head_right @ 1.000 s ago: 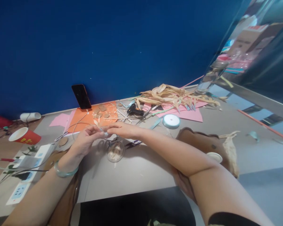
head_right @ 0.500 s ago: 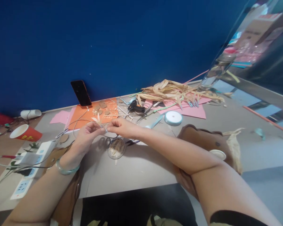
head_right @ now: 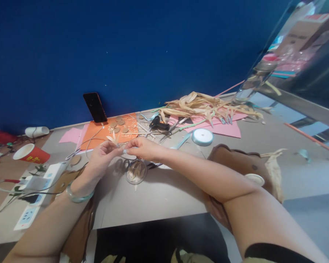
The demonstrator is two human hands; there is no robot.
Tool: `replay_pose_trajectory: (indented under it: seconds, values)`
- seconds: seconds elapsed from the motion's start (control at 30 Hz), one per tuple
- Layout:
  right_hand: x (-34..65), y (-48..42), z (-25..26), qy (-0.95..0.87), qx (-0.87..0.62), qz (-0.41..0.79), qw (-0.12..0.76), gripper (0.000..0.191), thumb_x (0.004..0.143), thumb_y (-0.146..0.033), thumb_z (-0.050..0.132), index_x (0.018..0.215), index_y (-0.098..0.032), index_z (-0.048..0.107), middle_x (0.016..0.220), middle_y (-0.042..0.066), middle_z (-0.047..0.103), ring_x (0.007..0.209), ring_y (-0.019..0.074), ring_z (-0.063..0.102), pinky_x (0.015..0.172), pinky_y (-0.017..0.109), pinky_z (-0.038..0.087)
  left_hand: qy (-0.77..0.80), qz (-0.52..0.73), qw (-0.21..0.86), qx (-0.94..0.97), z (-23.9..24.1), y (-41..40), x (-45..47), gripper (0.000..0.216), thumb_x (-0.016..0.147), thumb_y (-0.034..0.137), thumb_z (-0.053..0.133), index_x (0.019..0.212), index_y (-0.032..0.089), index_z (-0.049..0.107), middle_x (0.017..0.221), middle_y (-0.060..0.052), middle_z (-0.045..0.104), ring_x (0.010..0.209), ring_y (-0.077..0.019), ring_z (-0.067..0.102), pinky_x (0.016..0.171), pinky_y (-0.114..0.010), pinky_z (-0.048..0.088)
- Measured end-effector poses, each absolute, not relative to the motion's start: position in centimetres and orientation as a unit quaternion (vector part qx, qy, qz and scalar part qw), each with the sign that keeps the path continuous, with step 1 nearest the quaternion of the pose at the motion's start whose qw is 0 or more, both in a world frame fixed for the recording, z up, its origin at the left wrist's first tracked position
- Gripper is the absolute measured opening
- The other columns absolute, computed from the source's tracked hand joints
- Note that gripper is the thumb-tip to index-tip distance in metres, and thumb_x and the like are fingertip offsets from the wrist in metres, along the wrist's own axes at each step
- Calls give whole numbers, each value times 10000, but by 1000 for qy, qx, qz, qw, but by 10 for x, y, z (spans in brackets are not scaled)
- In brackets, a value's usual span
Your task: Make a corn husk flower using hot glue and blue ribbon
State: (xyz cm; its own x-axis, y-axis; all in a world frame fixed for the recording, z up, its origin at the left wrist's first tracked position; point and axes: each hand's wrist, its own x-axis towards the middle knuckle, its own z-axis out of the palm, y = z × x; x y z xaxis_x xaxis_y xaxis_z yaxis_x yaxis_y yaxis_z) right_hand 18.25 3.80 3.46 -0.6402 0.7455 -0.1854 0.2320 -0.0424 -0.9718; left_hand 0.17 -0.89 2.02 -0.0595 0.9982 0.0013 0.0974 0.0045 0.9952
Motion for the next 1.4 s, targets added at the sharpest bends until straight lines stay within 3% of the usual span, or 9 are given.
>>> replay_pose_trajectory:
  seconds: [0.33,0.63,0.97,1.4]
  values:
    - [179,36,36,-637,-388,630,216,82,742,-180,608,799,-143,654,584,-56,531,479,61,456,479,196,393,545,498,436,515,24,-9,5,254,638,309,784,679,162,581,613,5,634,609,-131,616,617,-241,459]
    - [180,37,36,-713,-399,519,252,141,680,-250,683,759,-135,706,723,-2,683,690,122,584,688,231,430,535,505,459,498,17,-8,6,263,635,312,785,662,161,571,584,14,628,573,-109,587,595,-221,434]
    - [176,35,25,-692,-420,527,261,152,648,-254,673,744,-140,703,676,-17,660,651,113,565,644,218,419,561,498,439,494,26,-14,14,235,618,289,783,645,171,581,560,32,591,525,-110,546,547,-235,411]
    - [175,35,23,-686,-432,520,270,147,645,-262,671,720,-144,714,669,-12,653,676,124,566,670,226,408,551,505,485,455,23,-13,14,297,604,335,800,659,160,567,585,8,622,583,-138,622,608,-252,470]
